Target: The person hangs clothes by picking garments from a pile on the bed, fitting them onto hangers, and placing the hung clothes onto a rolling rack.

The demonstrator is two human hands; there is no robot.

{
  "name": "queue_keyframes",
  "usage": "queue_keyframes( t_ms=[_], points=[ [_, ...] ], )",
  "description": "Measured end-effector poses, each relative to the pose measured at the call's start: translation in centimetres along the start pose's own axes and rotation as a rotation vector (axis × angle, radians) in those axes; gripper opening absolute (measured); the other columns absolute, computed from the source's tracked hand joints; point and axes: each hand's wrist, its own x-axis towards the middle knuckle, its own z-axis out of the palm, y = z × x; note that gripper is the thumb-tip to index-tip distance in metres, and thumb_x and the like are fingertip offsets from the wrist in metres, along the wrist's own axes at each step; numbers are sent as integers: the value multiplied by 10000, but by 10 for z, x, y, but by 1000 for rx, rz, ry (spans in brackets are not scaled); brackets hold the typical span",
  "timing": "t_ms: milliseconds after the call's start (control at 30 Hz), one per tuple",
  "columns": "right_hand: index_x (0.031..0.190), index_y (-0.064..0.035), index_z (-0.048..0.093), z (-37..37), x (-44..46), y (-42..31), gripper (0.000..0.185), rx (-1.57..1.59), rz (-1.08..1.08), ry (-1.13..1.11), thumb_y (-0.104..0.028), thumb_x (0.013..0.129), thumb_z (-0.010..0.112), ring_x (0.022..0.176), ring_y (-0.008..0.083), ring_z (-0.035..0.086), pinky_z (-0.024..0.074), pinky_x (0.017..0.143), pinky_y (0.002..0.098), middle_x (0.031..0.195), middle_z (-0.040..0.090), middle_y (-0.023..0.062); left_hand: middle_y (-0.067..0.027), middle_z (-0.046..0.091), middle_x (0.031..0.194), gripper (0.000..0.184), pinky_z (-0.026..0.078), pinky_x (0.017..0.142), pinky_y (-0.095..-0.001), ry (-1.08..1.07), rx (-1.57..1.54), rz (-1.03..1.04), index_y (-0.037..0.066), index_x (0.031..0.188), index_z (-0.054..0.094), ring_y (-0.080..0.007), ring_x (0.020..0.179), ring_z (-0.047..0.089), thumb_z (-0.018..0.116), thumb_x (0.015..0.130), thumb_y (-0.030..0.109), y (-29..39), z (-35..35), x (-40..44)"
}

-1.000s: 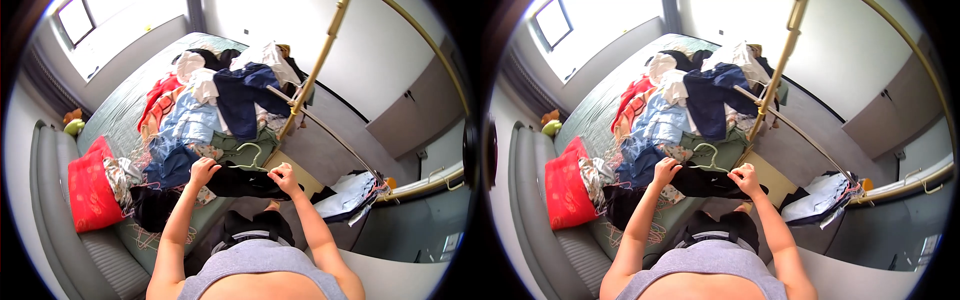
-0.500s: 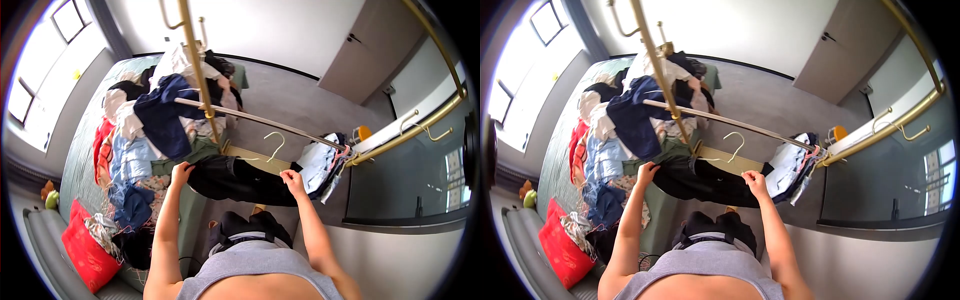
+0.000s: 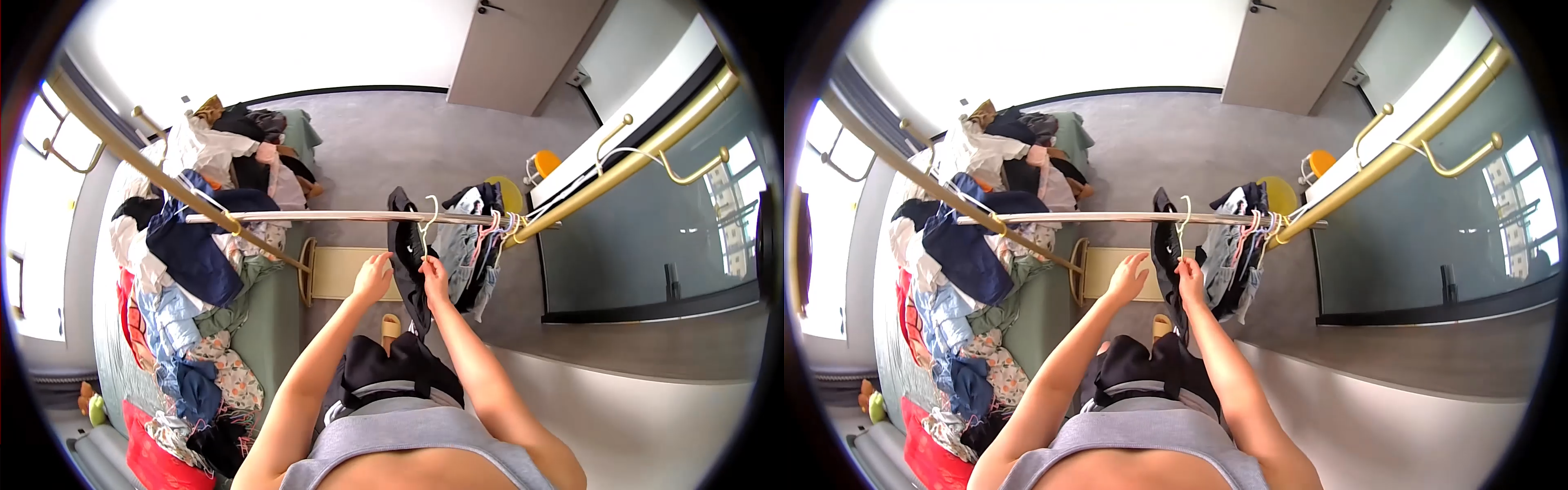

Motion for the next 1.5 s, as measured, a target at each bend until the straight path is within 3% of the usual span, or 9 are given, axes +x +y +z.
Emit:
queue_keyframes(
  t_ms=[367,433,500,667,1000,1233,1367,1400,1500],
  points=[
    [1002,-22,571,-91,69,100,162,-95,70,340,-98,868,520,693,168,618,476,690,276,757,611,84,-160,569,1109,317,423,912,-408,-254,-32,84,72,1129,555,-345,1066,518,551,820,146,41,34,29],
    [1054,16,547,-88,66,87,279,-761,-120,371,-99,800,530,915,359,577,448,811,401,944,601,215,-164,574,1105,310,420,921,-408,-242,-31,81,72,1119,565,-342,1064,521,551,818,142,31,32,28],
    [1093,36,516,-47,45,47,382,-931,-269,616,-32,718,493,1063,400,494,396,911,463,1104,537,248,-158,574,1111,304,418,926,-409,-254,-37,56,78,1115,568,-334,1072,519,551,819,148,15,27,21],
    [1199,35,452,56,0,21,493,-730,-635,194,10,707,469,1121,390,463,348,993,446,1210,471,236,-152,593,1035,253,452,864,-407,-72,-84,-76,84,1047,598,-325,998,554,534,807,133,-33,-20,-23],
    [1039,-26,561,285,-75,72,303,-637,-382,-727,32,750,488,928,244,583,466,826,345,976,589,125,-130,631,910,175,488,745,-364,655,-148,-546,49,948,635,-288,843,614,545,803,87,-194,-163,-202],
    [1008,-39,596,431,-135,118,254,-631,-263,-907,31,780,507,832,181,630,503,765,296,925,644,81,-90,671,848,143,497,701,-286,1027,-316,-774,41,977,619,-174,787,650,552,862,93,-342,-266,-297],
    [1001,-32,601,483,-163,125,226,-636,-157,-898,17,796,520,804,152,631,497,752,277,888,654,74,-85,664,820,206,486,672,-268,1006,-492,-804,20,1029,612,-142,752,635,570,863,136,-443,-318,-286],
    [1004,-31,601,492,-169,126,224,-640,-130,-890,14,800,521,801,146,631,495,749,274,884,656,73,-90,653,911,273,490,629,-276,980,-403,-775,19,1103,577,-138,741,631,568,866,154,-485,-319,-280],
    [1018,-16,593,503,-184,128,204,-641,-41,-889,9,826,527,779,137,620,497,737,265,874,654,70,-105,554,1165,472,488,527,-270,929,-835,-989,50,1282,425,-154,706,623,574,859,196,-519,-360,-241]
  ],
)
